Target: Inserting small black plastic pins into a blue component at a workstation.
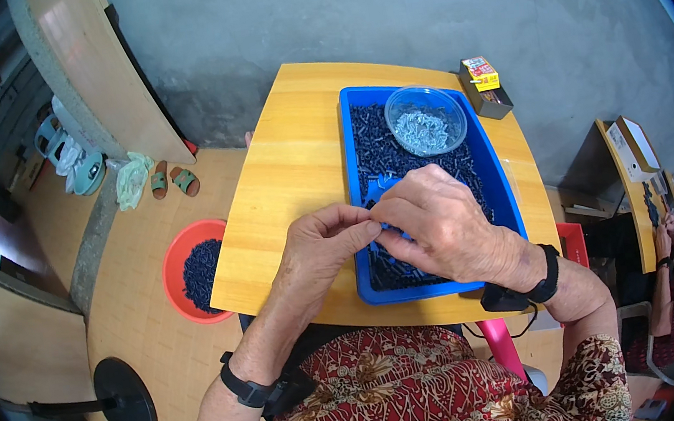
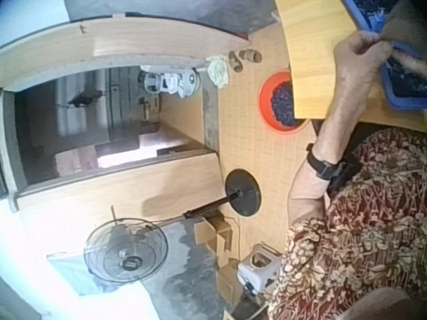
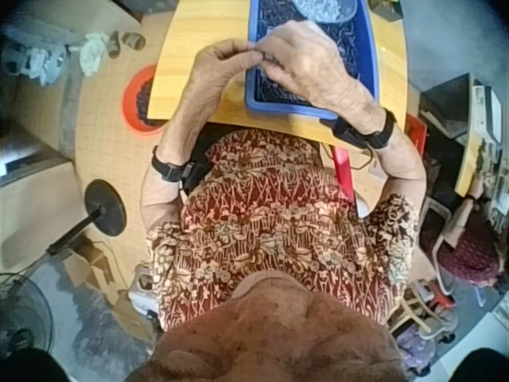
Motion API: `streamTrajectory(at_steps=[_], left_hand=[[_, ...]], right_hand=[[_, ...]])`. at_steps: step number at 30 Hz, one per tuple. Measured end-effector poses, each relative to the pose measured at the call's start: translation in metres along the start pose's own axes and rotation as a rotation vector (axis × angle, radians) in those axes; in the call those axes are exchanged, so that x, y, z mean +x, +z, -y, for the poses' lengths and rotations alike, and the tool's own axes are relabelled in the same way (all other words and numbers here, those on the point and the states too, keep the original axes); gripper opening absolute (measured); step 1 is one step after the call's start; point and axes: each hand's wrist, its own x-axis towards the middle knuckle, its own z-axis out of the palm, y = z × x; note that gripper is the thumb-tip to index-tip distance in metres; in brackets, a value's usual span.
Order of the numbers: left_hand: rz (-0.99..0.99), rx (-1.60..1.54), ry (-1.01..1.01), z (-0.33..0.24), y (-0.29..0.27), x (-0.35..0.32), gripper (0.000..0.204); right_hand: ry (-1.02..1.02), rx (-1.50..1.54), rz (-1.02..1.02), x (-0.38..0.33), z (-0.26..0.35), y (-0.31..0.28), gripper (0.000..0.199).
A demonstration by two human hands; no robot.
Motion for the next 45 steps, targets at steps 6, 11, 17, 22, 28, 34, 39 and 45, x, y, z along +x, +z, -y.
streamTrajectory(at_steps=[6,11,17,22,28,34,39,45], left_hand=[[0.033,-0.088,-0.042,0.008,-0.004,0.0,0.025],[0.037,-0.124,-0.054,0.004,0.0,-0.005,0.024],[0.022,-0.134,-0.078,-0.005,0.003,0.0,0.023],[0.035,-0.091,-0.002,-0.017,0.011,0.005,0.022],[0.041,-0.174,0.026,-0.012,0.019,0.007,0.019],[0.016,-0.174,0.02,-0.012,0.022,0.007,0.018],[-0.005,-0.155,0.047,-0.014,0.021,0.009,0.017],[-0.02,-0.164,-0.011,-0.011,0.024,0.01,0.016]], right_hand=[[0.076,0.105,0.029,0.001,-0.001,-0.003,0.024],[0.102,0.207,-0.007,-0.001,-0.002,-0.006,0.027],[0.019,0.153,-0.036,0.003,-0.009,-0.007,0.021],[0.034,0.198,-0.008,0.008,-0.016,-0.015,0.02],[-0.005,0.115,-0.031,0.006,-0.022,-0.015,0.02],[-0.027,0.115,0.004,0.005,-0.025,-0.018,0.021],[0.027,0.239,-0.008,0.006,-0.028,-0.017,0.019],[0.023,0.226,0.024,0.004,-0.028,-0.018,0.021]])
